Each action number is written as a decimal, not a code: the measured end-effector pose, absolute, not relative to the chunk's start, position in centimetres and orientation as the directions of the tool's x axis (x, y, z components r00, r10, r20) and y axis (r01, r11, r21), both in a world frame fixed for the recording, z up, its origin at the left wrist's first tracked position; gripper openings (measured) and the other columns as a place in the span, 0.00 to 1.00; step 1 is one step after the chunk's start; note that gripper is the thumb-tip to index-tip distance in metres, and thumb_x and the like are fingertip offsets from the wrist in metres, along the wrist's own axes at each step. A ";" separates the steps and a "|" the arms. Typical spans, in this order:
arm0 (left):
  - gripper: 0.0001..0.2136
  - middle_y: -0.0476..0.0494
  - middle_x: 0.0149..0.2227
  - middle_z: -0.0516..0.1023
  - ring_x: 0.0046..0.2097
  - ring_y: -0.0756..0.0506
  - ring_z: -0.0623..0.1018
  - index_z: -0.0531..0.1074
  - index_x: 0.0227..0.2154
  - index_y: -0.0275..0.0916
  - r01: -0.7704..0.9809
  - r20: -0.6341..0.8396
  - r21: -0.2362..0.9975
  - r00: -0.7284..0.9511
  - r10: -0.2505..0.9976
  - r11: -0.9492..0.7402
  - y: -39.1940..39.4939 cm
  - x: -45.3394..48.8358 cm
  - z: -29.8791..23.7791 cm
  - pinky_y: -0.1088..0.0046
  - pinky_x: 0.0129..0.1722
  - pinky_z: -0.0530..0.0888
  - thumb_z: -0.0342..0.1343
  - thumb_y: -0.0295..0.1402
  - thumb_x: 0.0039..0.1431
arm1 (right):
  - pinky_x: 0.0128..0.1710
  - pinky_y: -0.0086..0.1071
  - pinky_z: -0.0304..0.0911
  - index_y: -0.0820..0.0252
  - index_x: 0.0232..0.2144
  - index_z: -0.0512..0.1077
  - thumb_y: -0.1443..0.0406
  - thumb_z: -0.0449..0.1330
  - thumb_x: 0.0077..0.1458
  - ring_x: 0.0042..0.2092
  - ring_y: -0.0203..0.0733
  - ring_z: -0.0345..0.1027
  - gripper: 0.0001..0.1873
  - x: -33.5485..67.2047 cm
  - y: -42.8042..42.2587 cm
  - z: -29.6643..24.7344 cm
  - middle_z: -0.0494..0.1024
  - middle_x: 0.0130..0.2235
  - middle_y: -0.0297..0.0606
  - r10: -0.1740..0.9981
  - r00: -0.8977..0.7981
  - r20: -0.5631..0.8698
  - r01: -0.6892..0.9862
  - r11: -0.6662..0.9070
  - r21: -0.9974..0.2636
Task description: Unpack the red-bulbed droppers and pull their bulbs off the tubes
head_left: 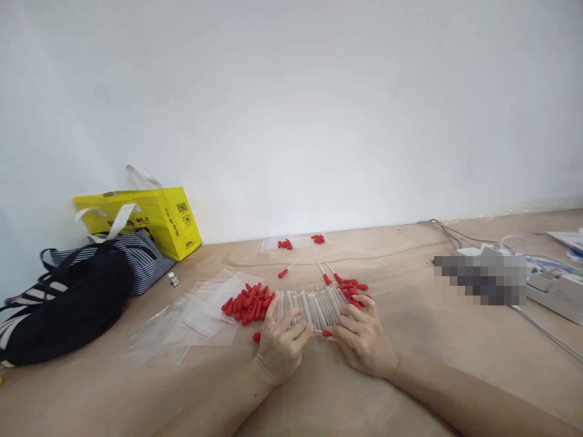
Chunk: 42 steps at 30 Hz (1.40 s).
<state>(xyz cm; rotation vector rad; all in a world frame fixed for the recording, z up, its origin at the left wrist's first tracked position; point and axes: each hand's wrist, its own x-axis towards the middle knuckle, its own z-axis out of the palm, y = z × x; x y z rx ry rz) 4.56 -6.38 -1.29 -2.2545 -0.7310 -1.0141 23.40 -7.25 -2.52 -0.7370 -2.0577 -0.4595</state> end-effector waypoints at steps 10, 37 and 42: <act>0.10 0.46 0.28 0.74 0.33 0.48 0.71 0.71 0.28 0.39 0.751 0.701 0.198 0.341 0.626 -0.630 -5.3 4.0 1.0 0.69 0.35 0.66 0.45 0.30 0.56 | 0.38 0.36 0.46 0.53 0.30 0.73 0.59 0.50 0.54 0.34 0.38 0.62 0.12 28.0 -3.7 -1.9 0.72 0.28 0.35 0.665 -0.087 0.742 0.860 0.426 -0.281; 0.13 0.37 0.47 0.69 0.51 0.41 0.66 0.67 0.42 0.35 0.982 0.196 0.173 0.044 0.980 -0.079 5.7 2.8 2.6 0.67 0.47 0.63 0.47 0.28 0.53 | 0.36 0.40 0.52 0.54 0.24 0.74 0.56 0.49 0.50 0.33 0.45 0.67 0.16 31.1 -1.0 -2.1 0.76 0.29 0.37 0.934 0.227 0.277 0.891 -0.084 -0.447; 0.14 0.38 0.52 0.62 0.55 0.39 0.59 0.64 0.45 0.38 0.992 0.259 0.084 0.066 0.964 -0.090 9.2 0.2 2.0 0.59 0.51 0.59 0.47 0.26 0.55 | 0.34 0.37 0.52 0.54 0.24 0.74 0.56 0.50 0.50 0.31 0.42 0.67 0.15 31.0 -1.2 -1.9 0.75 0.26 0.36 0.936 0.205 0.285 0.892 -0.060 -0.448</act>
